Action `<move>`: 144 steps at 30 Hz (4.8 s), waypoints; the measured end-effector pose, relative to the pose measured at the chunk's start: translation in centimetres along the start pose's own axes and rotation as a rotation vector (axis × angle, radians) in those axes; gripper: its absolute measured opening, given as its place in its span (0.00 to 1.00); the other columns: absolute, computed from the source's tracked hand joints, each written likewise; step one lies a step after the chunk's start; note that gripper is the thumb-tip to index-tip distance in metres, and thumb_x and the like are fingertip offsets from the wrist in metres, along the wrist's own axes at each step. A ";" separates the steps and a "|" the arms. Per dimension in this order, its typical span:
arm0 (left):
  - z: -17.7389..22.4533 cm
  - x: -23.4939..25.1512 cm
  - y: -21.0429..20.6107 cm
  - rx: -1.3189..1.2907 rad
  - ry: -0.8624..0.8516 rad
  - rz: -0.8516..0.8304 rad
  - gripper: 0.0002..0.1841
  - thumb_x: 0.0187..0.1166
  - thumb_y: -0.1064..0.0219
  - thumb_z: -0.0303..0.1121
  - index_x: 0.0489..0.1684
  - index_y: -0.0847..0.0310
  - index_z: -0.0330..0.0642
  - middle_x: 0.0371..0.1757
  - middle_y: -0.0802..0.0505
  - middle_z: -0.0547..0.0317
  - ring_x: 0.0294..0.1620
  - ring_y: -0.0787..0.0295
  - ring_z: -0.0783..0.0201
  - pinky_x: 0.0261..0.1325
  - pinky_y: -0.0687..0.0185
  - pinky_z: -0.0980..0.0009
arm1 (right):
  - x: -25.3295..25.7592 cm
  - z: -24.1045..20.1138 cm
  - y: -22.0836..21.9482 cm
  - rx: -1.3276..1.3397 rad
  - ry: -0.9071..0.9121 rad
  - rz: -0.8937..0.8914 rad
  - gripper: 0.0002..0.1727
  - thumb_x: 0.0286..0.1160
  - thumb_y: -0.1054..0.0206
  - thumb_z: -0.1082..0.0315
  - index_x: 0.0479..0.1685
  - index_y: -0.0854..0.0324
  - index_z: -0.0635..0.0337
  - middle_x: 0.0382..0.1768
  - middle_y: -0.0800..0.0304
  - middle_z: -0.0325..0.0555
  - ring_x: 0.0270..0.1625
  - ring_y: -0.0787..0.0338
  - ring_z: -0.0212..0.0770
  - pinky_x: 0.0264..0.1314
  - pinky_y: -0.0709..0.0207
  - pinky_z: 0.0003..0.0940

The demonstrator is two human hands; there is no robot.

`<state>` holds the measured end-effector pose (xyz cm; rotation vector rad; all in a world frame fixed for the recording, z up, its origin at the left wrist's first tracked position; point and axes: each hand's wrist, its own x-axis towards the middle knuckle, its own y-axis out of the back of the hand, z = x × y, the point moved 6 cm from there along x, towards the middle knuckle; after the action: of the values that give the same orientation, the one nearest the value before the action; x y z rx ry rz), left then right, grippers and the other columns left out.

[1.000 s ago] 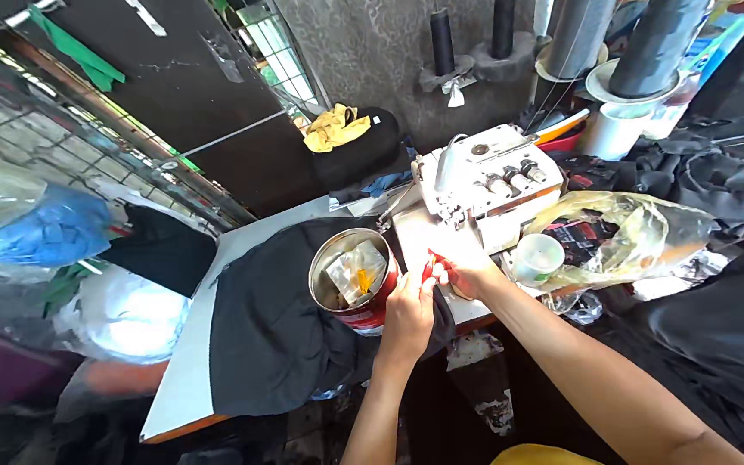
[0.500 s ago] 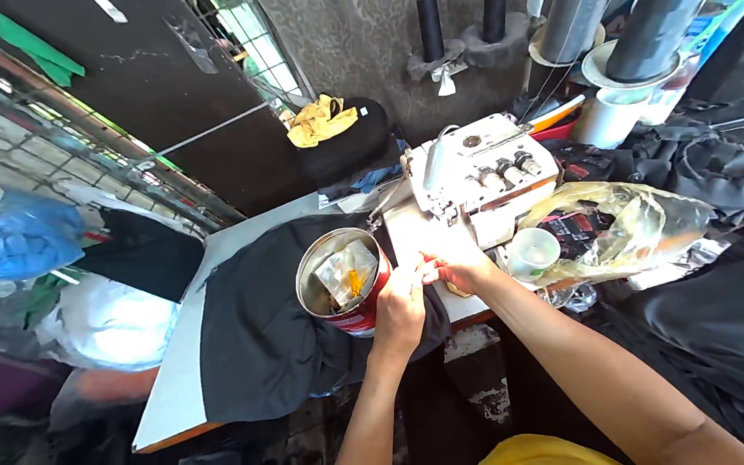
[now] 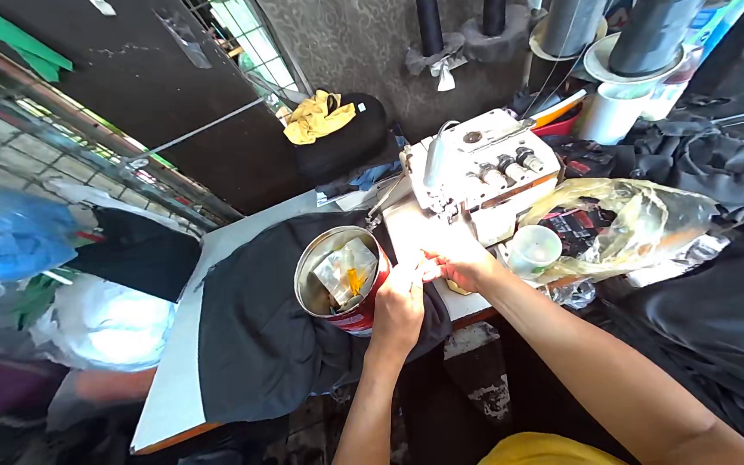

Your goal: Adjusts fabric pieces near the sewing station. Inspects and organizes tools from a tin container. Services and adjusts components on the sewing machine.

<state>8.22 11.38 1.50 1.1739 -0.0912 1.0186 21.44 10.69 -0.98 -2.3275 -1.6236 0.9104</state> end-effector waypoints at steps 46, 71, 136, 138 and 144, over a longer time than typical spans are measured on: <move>1.8 2.4 1.7 0.140 0.582 -0.090 0.16 0.91 0.48 0.29 0.50 0.13 0.28 0.41 0.07 0.41 0.46 0.09 0.53 0.56 0.17 0.54 | -1.3 1.3 -1.1 0.037 0.015 -0.068 0.09 0.90 0.43 0.71 0.48 0.22 0.69 0.29 0.12 0.45 0.24 0.12 0.31 0.29 0.17 0.23; 4.4 1.8 1.2 0.391 0.217 -0.114 0.22 0.91 0.46 0.39 0.37 0.12 0.30 0.26 0.10 0.43 0.30 0.08 0.45 0.35 0.15 0.48 | -1.6 1.9 -1.1 0.274 0.073 0.035 0.06 0.85 0.37 0.72 0.38 0.25 0.62 0.20 0.21 0.40 0.18 0.21 0.30 0.21 0.24 0.22; -9.1 -3.7 18.2 0.194 0.219 0.201 0.27 0.74 0.26 0.35 0.75 0.21 0.45 0.77 0.22 0.44 0.51 0.11 0.61 0.44 0.12 0.67 | 3.8 8.9 -9.3 -1.460 0.026 -0.170 0.28 0.80 0.29 0.56 0.68 0.27 0.71 0.59 0.14 0.63 0.64 0.12 0.57 0.66 0.19 0.53; -7.6 -3.9 18.8 0.136 0.155 0.244 0.26 0.75 0.28 0.39 0.74 0.20 0.44 0.75 0.21 0.47 0.52 0.13 0.67 0.46 0.13 0.73 | 3.7 8.9 -9.1 -1.477 0.060 -0.153 0.34 0.80 0.29 0.54 0.74 0.32 0.72 0.59 0.14 0.64 0.64 0.12 0.58 0.67 0.20 0.53; -5.8 -7.1 17.2 -0.032 0.075 0.306 0.21 0.79 0.28 0.42 0.68 0.15 0.44 0.69 0.15 0.51 0.52 0.12 0.71 0.46 0.13 0.78 | -4.2 4.1 -6.4 -1.370 0.369 -0.188 0.32 0.82 0.33 0.46 0.73 0.24 0.63 0.43 0.09 0.56 0.45 0.08 0.53 0.52 0.16 0.52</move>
<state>-10.40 11.92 7.42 1.1122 -0.2326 1.3236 13.10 8.66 0.21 -2.5494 -2.5967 -0.9916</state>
